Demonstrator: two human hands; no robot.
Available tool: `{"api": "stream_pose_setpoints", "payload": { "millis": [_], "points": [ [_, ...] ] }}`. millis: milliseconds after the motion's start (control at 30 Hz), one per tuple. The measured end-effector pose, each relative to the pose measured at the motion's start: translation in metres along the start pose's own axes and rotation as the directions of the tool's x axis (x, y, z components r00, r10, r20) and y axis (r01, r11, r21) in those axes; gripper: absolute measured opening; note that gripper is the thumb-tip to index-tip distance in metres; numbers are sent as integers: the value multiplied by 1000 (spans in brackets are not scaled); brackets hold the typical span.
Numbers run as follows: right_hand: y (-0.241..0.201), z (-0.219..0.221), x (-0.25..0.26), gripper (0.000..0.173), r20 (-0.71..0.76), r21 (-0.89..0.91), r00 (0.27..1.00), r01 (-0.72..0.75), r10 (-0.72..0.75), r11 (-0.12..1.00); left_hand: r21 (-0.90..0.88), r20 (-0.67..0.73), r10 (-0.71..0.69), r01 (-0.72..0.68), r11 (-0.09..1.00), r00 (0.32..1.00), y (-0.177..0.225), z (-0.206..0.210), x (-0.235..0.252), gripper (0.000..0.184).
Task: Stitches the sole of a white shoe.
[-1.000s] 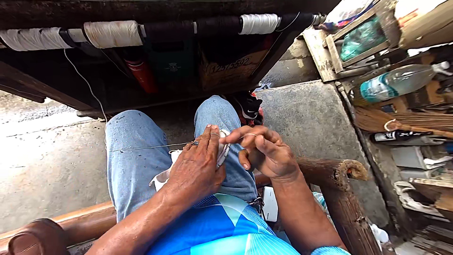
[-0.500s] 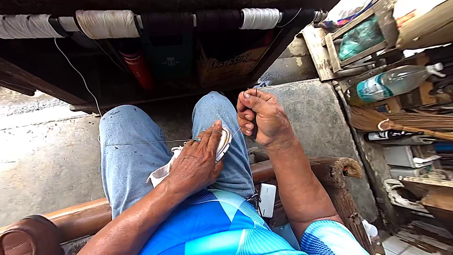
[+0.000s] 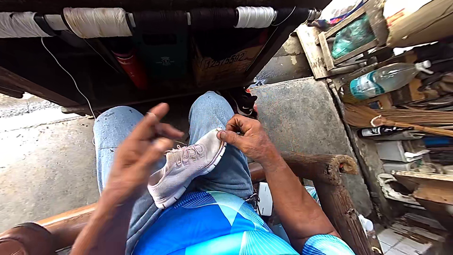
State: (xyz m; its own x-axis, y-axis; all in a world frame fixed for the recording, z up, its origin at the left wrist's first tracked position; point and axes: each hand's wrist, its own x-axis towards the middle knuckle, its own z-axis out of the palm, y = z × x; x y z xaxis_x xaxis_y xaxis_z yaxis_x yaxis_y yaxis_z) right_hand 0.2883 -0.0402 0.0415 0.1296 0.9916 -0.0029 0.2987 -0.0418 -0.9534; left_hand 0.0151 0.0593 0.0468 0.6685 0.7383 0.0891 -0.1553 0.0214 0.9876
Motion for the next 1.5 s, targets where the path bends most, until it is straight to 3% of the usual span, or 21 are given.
{"api": "stream_pose_setpoints", "payload": {
  "millis": [67,167,267,367,467,567,800,867,900,967,1033,1100,1167,1233,1300,1333,1367,1500],
  "points": [
    [-4,2,2,21,-9,-17,1000,-21,21,1000,-218,-180,-30,-10,976,983,4,-38,-16,41],
    [-6,5,5,22,-14,13,998,-58,58,998,-401,-398,-141,-33,916,907,2,-95,-51,43],
    [-5,7,9,22,2,46,996,-84,84,995,-422,-536,-175,-83,903,826,-19,-147,-93,40],
    [-1,7,13,23,8,41,997,-73,73,996,-357,-688,-224,-54,932,690,-47,-193,-139,43],
    [-2,11,14,22,5,-14,998,-69,69,998,-310,-788,-288,52,949,544,-60,-196,-155,47],
    [0,14,15,22,4,-28,998,-56,56,998,-270,-846,-288,106,957,448,-69,-196,-160,45],
    [2,18,14,21,-21,-35,999,-48,47,998,-226,-898,-273,172,959,345,-69,-205,-164,42],
    [1,17,14,21,-6,1,998,-62,62,998,-196,-892,-261,205,959,369,-62,-198,-158,43],
    [1,15,13,21,14,50,997,-71,70,996,-166,-872,-245,216,962,424,-57,-192,-155,43],
    [2,8,10,18,60,216,995,-92,81,972,-5,-742,-169,247,969,649,-45,-173,-145,37],
    [9,2,2,13,85,423,993,-110,82,900,284,-471,-77,234,930,879,-31,-142,-127,24],
    [17,-6,-7,19,122,599,990,-129,69,790,617,-186,-2,118,778,983,-16,-99,-103,29],
    [20,-14,-16,26,119,647,989,-147,91,748,795,15,-14,-3,607,1000,-7,-57,-81,32],
    [21,-23,-25,32,17,516,989,-134,147,846,845,159,-60,-105,525,985,-7,-30,-68,31],
    [23,-33,-34,26,-169,9,974,-154,153,988,824,289,-66,-213,526,955,-13,-19,-62,30],
    [27,-37,-40,25,-230,-268,967,-175,114,947,802,339,-68,-250,543,939,-15,-15,-60,28],
    [29,-40,-44,28,-272,-434,960,-188,71,881,781,377,-73,-275,560,923,-15,-11,-58,27],
    [9,-31,-56,31,-360,-539,927,-119,-100,834,747,380,-60,-268,609,923,-16,-5,-58,25]
  ]
}}
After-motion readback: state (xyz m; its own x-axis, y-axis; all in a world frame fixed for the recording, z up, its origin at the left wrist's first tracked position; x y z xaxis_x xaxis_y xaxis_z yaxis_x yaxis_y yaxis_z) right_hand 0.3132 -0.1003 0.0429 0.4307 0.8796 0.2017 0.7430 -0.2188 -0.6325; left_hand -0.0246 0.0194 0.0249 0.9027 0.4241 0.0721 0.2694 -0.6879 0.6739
